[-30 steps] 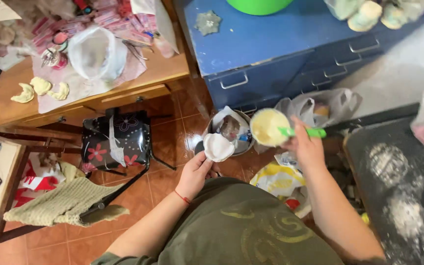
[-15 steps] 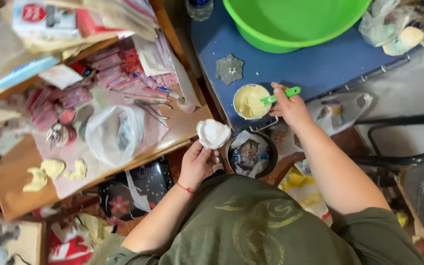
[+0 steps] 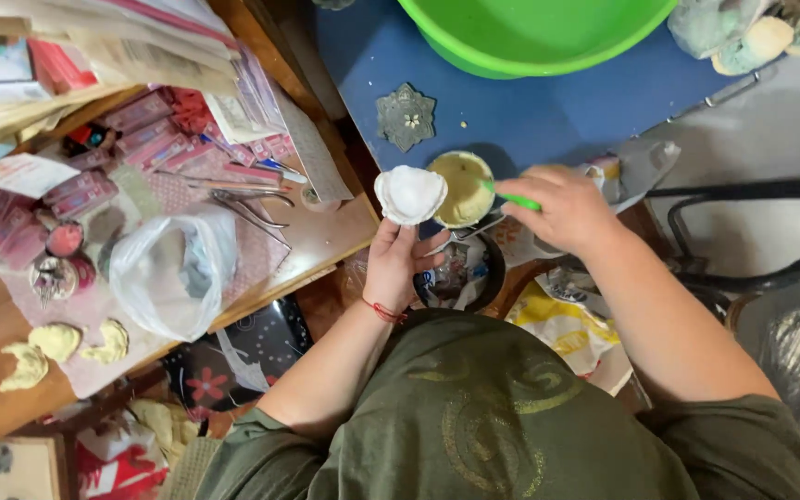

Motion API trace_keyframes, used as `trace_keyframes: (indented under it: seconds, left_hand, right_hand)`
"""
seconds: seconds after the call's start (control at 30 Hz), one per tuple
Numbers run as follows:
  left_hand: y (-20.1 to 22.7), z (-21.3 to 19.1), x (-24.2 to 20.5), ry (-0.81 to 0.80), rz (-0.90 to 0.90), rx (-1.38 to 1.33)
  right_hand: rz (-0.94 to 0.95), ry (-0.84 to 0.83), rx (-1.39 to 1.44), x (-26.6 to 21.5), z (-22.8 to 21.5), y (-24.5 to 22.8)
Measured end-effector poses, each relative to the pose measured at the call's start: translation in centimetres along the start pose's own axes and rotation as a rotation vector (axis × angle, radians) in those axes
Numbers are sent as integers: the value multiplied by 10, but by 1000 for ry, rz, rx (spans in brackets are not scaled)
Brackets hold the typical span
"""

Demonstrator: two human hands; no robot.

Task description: The person mixes a white paste in a small container using a green spatula. They add a small amount of liquid from a purple cup into the mixture and continue stirring. The person then applies the paste onto a white, crescent-shaped object using the spatula.

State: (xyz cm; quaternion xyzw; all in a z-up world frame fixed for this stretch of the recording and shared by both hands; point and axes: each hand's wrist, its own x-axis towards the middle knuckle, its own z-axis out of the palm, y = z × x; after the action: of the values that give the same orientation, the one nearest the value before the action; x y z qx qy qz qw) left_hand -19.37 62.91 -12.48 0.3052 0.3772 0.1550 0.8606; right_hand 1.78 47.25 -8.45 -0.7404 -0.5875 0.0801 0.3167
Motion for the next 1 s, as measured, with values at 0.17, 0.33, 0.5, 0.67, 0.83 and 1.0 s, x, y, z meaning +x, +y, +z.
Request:
trace_keyframes:
  seconds: [0.17,0.33,0.5,0.67,0.83,1.0]
  left_hand:
    - [4,15,-2,46,32,-57]
    - [-4,10,5,53,54,-58]
    - [-10,11,3,46,74,-78]
    - [-11,3,-6,62,80,-49]
    - [-17,-16,-8,114,247,282]
    - [-17,6,-5,12,422,514]
  right_hand:
    - [56,-30,134,-23,21,12]
    - [529,305,823,-59,61,24]
    - [779,538,1249,-63,81,15]
    - [914,611,1459,-61,72,15]
    - [640,610,1409,-44,33,8]
    - [148,572,898,-17,-20,-32]
